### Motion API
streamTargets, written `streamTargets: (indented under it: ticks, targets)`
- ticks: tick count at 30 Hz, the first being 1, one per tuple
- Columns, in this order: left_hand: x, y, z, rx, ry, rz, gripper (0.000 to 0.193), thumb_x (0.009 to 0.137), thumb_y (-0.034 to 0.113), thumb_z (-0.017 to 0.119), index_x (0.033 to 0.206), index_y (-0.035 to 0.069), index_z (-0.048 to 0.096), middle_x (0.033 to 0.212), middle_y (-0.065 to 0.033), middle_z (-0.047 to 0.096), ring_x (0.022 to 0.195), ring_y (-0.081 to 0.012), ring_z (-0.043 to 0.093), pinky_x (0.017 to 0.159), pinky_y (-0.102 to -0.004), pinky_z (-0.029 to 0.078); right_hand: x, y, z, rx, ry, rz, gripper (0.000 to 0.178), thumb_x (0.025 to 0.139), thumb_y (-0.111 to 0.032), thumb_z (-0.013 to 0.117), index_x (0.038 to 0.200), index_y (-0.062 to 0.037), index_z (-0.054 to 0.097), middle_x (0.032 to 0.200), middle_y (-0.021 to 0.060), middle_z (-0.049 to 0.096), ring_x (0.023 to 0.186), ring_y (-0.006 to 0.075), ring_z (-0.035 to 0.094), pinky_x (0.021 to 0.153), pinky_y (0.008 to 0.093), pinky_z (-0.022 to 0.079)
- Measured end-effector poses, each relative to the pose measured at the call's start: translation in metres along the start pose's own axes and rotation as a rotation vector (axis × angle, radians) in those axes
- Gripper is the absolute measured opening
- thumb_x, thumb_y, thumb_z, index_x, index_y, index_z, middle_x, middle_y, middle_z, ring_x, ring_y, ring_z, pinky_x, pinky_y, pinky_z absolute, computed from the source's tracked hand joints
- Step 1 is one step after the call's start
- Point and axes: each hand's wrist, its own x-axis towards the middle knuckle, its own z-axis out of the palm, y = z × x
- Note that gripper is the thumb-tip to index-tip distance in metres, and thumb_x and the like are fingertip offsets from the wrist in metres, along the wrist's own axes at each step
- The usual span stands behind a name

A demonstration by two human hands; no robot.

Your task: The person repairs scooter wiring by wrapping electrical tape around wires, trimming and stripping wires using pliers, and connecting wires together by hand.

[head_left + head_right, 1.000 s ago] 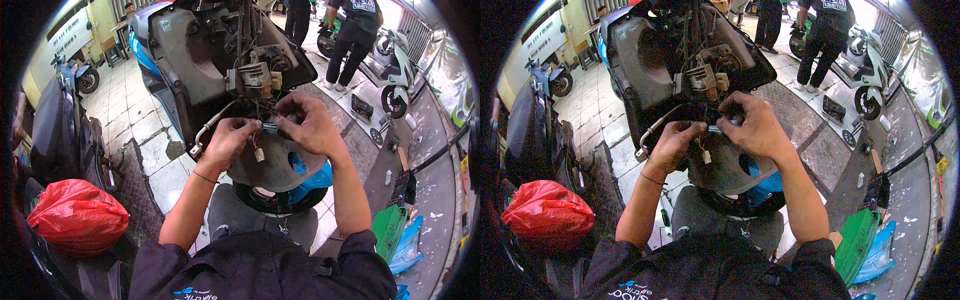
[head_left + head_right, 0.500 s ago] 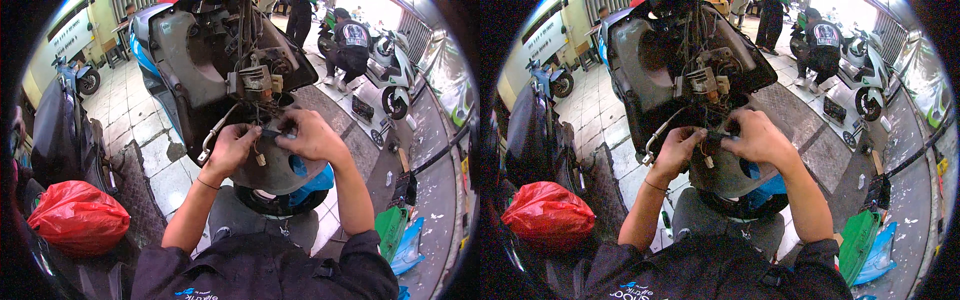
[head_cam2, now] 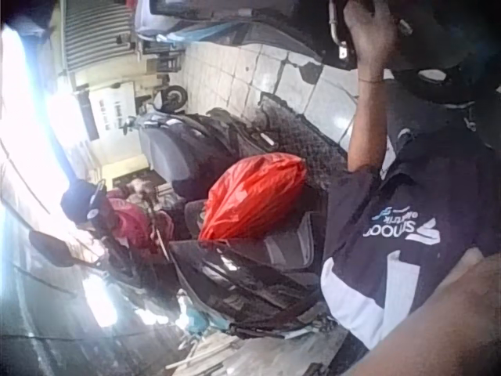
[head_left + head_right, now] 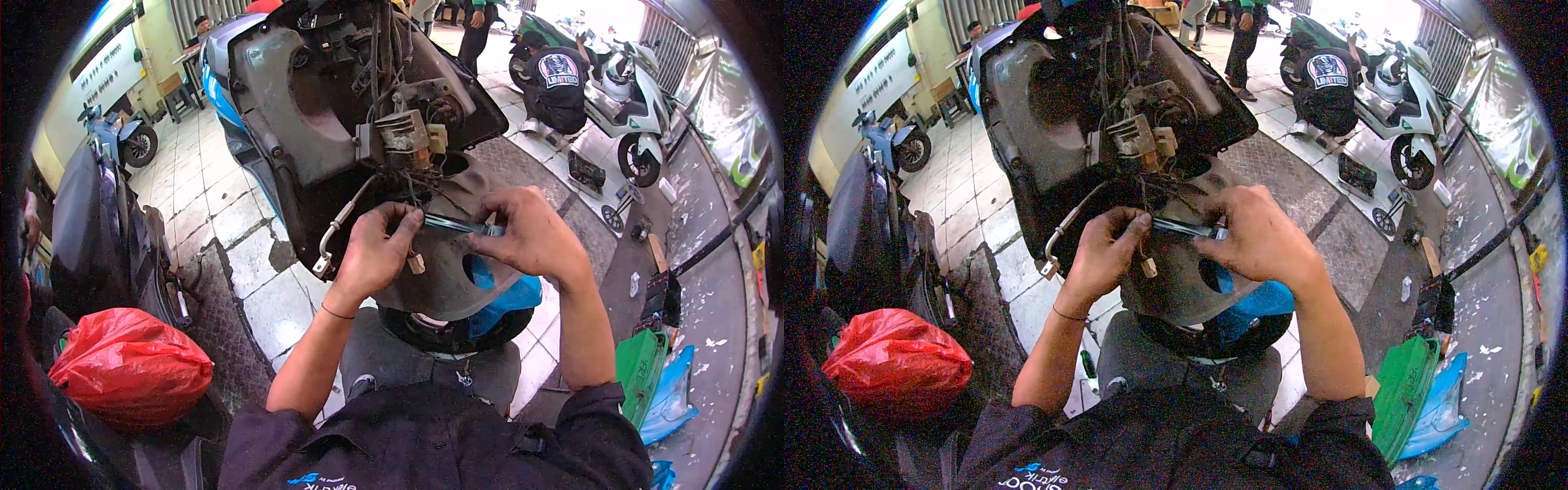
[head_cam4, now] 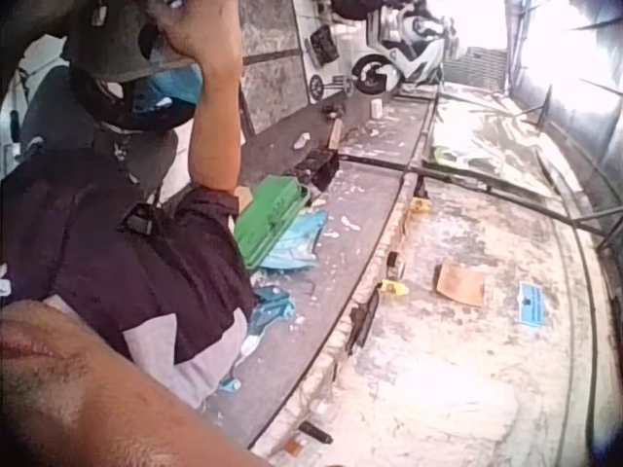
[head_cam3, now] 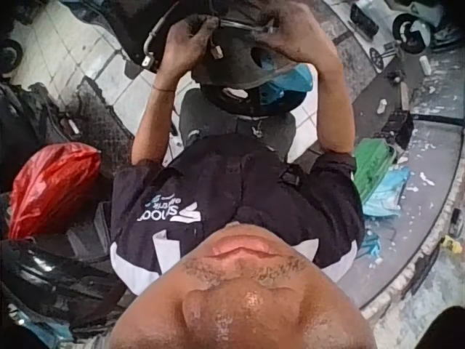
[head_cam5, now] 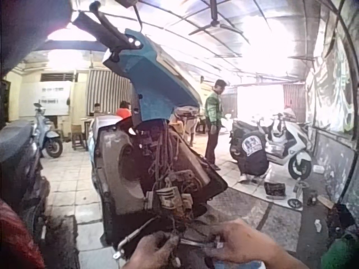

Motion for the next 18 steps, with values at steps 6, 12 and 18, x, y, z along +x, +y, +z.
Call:
streamTargets:
  ticks: [6,12,18]
  targets:
    - [-0.004,0.018,0.001,0.260,0.193,0.426,0.038,0.089,0.022,0.070,0.118,0.001,0.058,0.111,-0.0188,0.061,0.097,-0.0314,0.061,0.088,-0.0419,0.049,-0.003,0.006,-0.005,0.055,0.038,-0.057,0.033,0.070,-0.019,0.077,0.097,0.0005,0.072,0.088,0.0218,0.068,0.083,0.0394,0.065,0.082,0.0443,0.050]
    - [0.012,0.038,0.008,0.357,-0.025,0.821,0.041,0.085,0.016,0.072,0.123,0.007,0.061,0.120,-0.0159,0.063,0.110,-0.0357,0.058,0.099,-0.0439,0.044,-0.002,-0.001,-0.007,0.004,0.190,-0.258,0.031,0.065,-0.010,0.076,0.094,-0.0009,0.071,0.082,0.0171,0.067,0.070,0.0293,0.064,0.066,0.0364,0.051]
    - [0.005,0.043,0.003,-0.108,-0.405,0.509,0.040,0.086,0.010,0.075,0.122,-0.002,0.063,0.114,-0.0163,0.071,0.107,-0.0200,0.067,0.095,-0.0345,0.052,-0.030,-0.032,-0.029,-0.175,-0.018,-0.184,0.051,0.073,-0.013,0.076,0.118,0.0003,0.058,0.100,0.0218,0.064,0.090,0.0442,0.063,0.079,0.0484,0.052]
